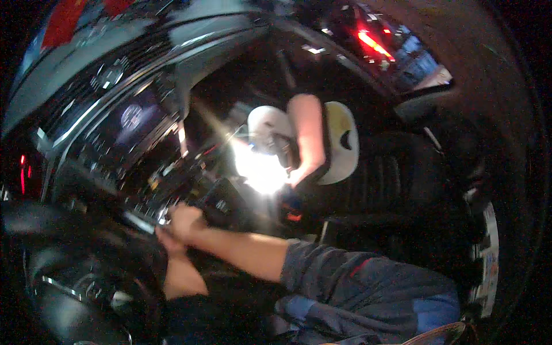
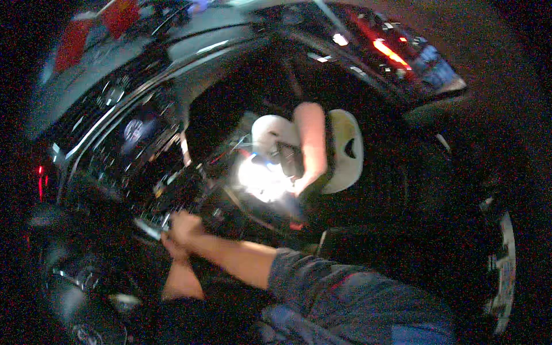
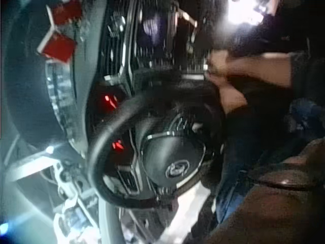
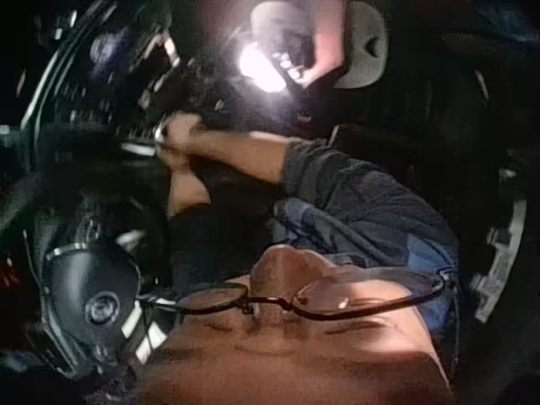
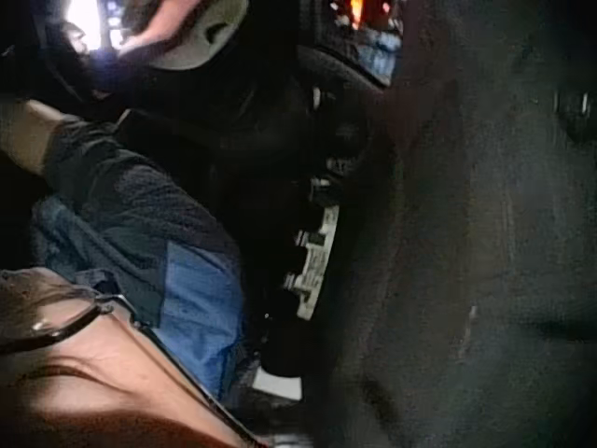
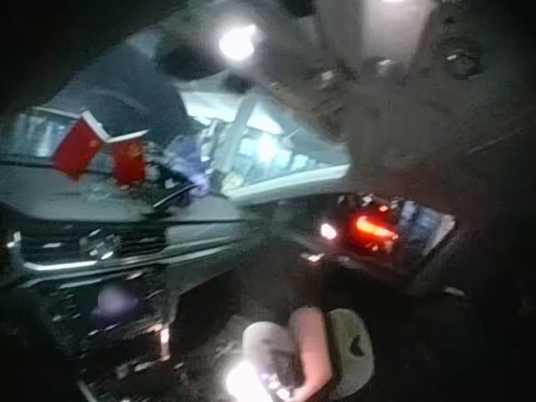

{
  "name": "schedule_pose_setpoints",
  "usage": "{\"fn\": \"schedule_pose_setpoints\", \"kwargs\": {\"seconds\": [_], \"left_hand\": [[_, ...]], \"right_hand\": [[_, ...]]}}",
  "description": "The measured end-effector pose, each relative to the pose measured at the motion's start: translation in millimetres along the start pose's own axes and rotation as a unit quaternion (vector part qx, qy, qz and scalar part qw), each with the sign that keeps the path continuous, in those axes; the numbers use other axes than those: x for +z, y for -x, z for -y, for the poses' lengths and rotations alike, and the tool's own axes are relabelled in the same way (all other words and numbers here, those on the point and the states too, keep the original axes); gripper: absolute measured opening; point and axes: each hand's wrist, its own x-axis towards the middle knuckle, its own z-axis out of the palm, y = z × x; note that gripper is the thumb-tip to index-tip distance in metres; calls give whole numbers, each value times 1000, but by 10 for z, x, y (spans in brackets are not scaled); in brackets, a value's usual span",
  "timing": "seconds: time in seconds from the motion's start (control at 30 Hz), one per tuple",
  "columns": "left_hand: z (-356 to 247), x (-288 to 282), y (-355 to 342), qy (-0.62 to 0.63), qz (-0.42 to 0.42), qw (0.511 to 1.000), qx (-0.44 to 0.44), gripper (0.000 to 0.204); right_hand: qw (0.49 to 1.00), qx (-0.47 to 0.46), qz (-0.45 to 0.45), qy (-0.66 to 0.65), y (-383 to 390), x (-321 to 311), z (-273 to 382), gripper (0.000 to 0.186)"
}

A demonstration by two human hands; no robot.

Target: The person sits in the driver's seat of a car and works on the center console area. They receive a small cylindrical object from another person, then use a flashlight and a screwdriver to manipulate components and wires inside the dashboard.

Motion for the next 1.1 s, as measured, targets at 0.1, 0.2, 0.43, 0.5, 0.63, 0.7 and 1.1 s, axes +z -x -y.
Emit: {"fn": "schedule_pose_setpoints", "kwargs": {"seconds": [0.1,0.2,0.43,0.5,0.63,0.7,1.1], "left_hand": [[150,112,18,-18,-132,987,85,66],[149,143,-6,-16,-125,985,115,54],[102,127,18,-84,18,992,88,40],[133,186,50,-84,26,993,80,39],[138,193,91,-71,13,995,63,46],[121,130,79,-136,-2,986,96,53],[252,535,51,-81,-188,972,118,59]], "right_hand": [[997,-57,-53,-25,33,99,-86,36],[990,-108,-80,-50,94,108,-130,31],[992,-76,-75,-63,82,83,40,28],[996,-60,-60,-36,44,84,10,29],[993,-97,-43,53,-41,66,-120,28],[983,-141,-30,114,-16,49,-154,29],[892,-362,7,269,-135,-228,-61,25]]}}
